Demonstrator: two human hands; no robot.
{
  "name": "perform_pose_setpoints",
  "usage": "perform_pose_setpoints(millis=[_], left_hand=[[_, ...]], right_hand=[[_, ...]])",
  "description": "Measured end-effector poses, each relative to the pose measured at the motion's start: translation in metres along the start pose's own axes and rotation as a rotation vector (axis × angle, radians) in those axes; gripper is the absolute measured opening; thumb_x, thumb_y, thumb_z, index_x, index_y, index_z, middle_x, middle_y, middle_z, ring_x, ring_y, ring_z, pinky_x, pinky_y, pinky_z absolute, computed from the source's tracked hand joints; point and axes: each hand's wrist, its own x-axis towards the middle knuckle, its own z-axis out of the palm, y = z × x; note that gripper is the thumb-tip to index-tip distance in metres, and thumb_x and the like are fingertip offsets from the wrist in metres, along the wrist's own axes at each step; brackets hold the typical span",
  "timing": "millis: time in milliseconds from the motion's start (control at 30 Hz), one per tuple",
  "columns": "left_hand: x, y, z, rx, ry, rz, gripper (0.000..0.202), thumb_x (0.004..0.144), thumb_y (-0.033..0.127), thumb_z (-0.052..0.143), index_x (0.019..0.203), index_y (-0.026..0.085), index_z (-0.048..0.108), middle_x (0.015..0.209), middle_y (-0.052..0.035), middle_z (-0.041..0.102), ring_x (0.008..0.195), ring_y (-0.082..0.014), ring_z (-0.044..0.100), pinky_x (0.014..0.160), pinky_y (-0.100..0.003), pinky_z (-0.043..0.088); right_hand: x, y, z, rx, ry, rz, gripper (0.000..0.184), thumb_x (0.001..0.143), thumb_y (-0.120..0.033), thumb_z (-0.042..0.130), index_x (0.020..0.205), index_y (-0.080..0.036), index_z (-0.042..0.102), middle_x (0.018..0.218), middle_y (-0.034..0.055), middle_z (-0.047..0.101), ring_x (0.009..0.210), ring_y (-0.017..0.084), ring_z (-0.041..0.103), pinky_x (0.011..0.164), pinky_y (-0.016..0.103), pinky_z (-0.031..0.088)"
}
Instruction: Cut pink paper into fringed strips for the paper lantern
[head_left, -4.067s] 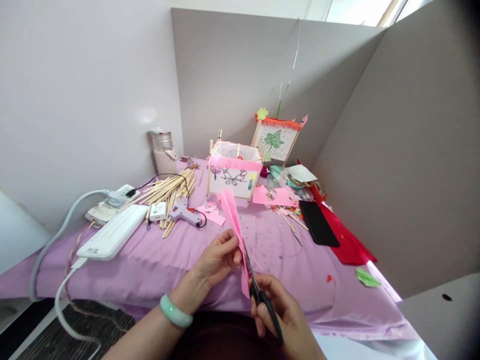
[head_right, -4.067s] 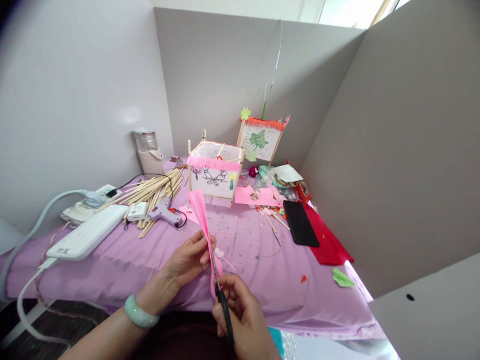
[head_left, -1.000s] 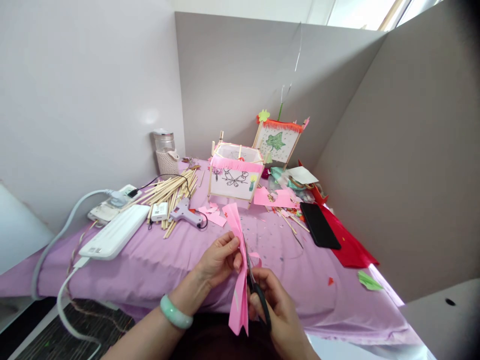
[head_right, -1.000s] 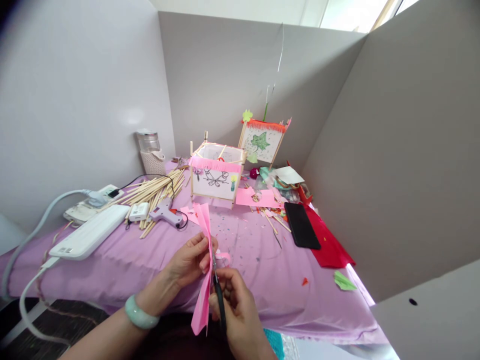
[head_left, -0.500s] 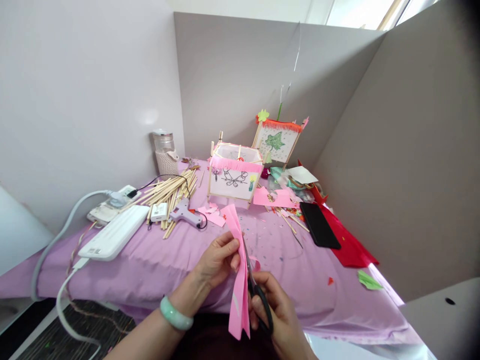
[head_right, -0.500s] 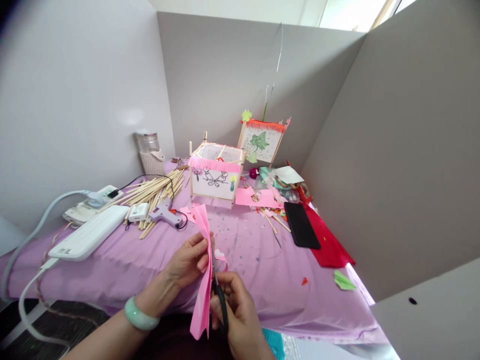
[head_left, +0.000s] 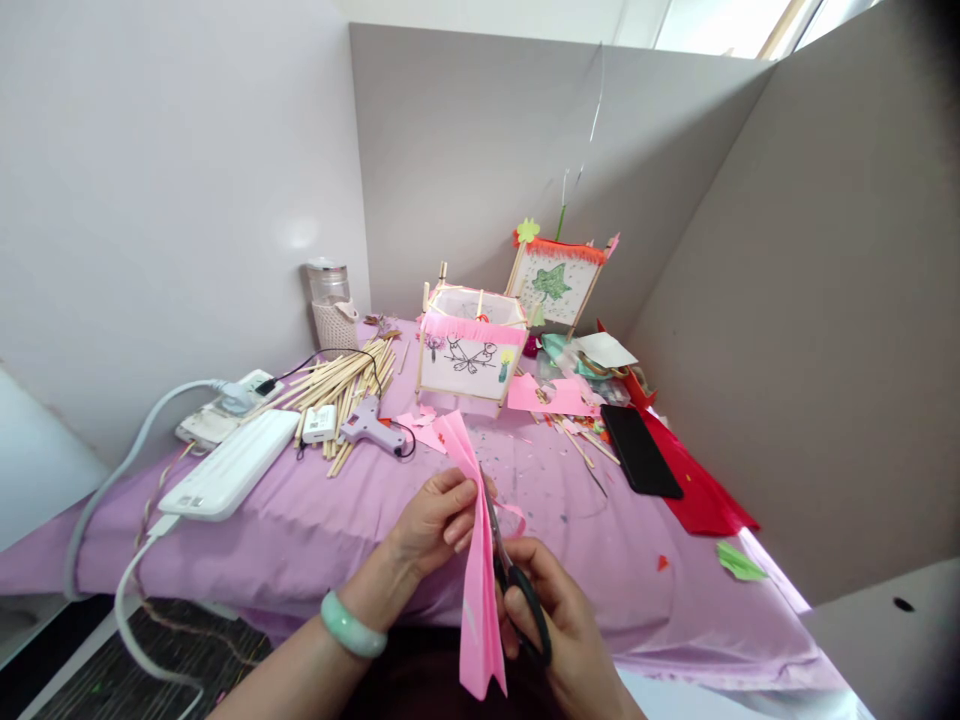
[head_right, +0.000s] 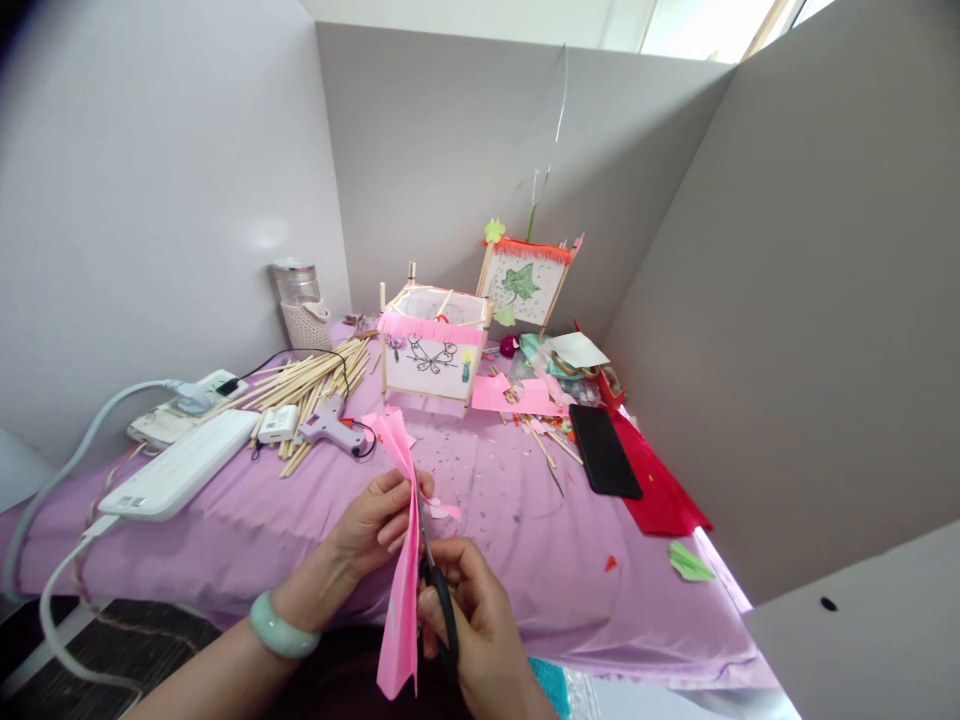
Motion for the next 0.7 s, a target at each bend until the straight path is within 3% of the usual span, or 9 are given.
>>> perform_pose_setpoints(millis=[200,333,400,533,700], left_hand=[[0.002,-0.002,-0.004,0.005,-0.016,0.046,0.025,0.074,0.031,0.074,0.079,0.011,0.060,0.036,0.0089,0.039,0.031,-0.0030,0.034,0.037,-0.014,0.027],[0.002,-0.002,-0.002,-0.020,-0.038,0.078,0.026,0.080,0.030,0.068,0.098,0.014,0.059,0.059,0.0030,0.060,0.035,-0.0038,0.045,0.036,-0.015,0.029],[0.003,-0.002,-0.001,-0.040,-0.021,0.097,0.024,0.082,0.033,0.065,0.097,0.017,0.056,0.069,0.0019,0.063,0.035,-0.0040,0.046,0.035,-0.015,0.030],[0.004,-0.004,-0.002,-0.035,0.010,0.107,0.024,0.083,0.037,0.064,0.083,0.016,0.053,0.054,0.0058,0.055,0.032,-0.0033,0.041,0.036,-0.015,0.029],[0.003,-0.004,-0.003,-0.009,-0.040,0.066,0.026,0.082,0.039,0.066,0.081,0.014,0.058,0.036,0.0092,0.038,0.030,-0.0029,0.028,0.036,-0.013,0.026]], right_hand=[[-0.003,0.005,-0.004,-0.066,0.057,0.024,0.042,0.079,-0.056,0.064,0.098,-0.020,0.056,0.062,-0.0064,0.043,0.046,0.004,0.035,0.044,0.017,0.029],[-0.005,0.010,-0.011,-0.121,0.095,0.036,0.040,0.079,-0.054,0.065,0.098,-0.020,0.057,0.066,-0.0052,0.044,0.050,0.005,0.036,0.046,0.017,0.031],[-0.006,0.011,-0.013,-0.141,0.100,0.031,0.039,0.079,-0.053,0.065,0.100,-0.020,0.057,0.069,-0.0043,0.045,0.051,0.005,0.037,0.046,0.017,0.031],[-0.007,0.008,-0.011,-0.127,0.067,0.041,0.040,0.080,-0.054,0.064,0.101,-0.020,0.057,0.066,-0.0049,0.045,0.050,0.005,0.038,0.046,0.018,0.031],[-0.004,0.004,-0.004,-0.095,0.041,0.027,0.040,0.080,-0.054,0.064,0.099,-0.020,0.056,0.063,-0.0058,0.045,0.050,0.006,0.041,0.049,0.018,0.033]])
